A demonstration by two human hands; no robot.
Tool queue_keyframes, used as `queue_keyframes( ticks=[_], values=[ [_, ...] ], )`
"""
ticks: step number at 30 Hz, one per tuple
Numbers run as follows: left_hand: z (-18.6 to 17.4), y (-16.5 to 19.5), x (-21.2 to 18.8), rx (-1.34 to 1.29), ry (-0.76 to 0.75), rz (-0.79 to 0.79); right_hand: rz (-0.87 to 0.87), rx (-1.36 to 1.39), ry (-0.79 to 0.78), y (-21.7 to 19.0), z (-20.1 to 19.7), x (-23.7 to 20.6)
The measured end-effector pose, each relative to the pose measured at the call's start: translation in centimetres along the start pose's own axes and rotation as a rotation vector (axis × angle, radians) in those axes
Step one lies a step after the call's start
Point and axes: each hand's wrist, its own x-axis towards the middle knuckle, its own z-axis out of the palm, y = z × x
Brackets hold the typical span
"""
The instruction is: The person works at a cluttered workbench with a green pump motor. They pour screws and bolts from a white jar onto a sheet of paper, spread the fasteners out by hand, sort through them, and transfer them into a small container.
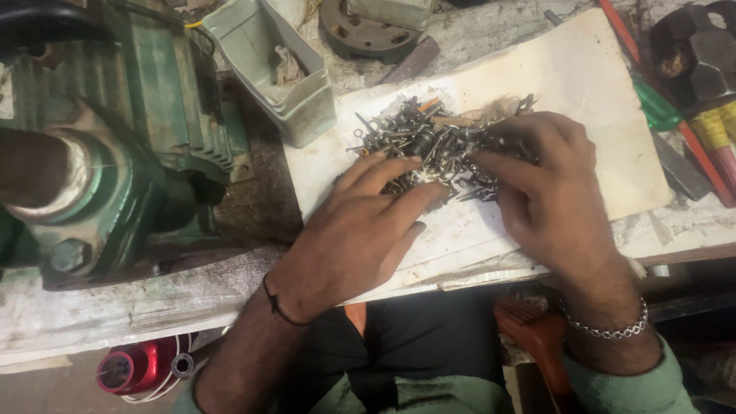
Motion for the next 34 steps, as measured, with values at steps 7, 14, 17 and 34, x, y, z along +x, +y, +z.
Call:
queue_keyframes(
  ticks=[7, 14, 17, 34],
  values=[
    [0.0, 0.0, 0.0, 0.054, 0.095, -0.030, 0.229, 0.092, 0.035, 0.5, -0.1, -0.8],
    [-0.1, 0.1, 0.1, 0.077, 0.103, -0.105, -0.150, 0.020, -0.045, 0.0, 0.8, -0.5],
    [-0.1, 0.0, 0.3, 0.098, 0.150, -0.127, 0.034, 0.007, -0.043, 0.1, 0.2, -0.6],
    [0.2, -0.4, -0.6, 0.030, 0.219, -0.266, 0.129, -0.025, 0.001, 0.7, 0.4, -1.4]
  ],
)
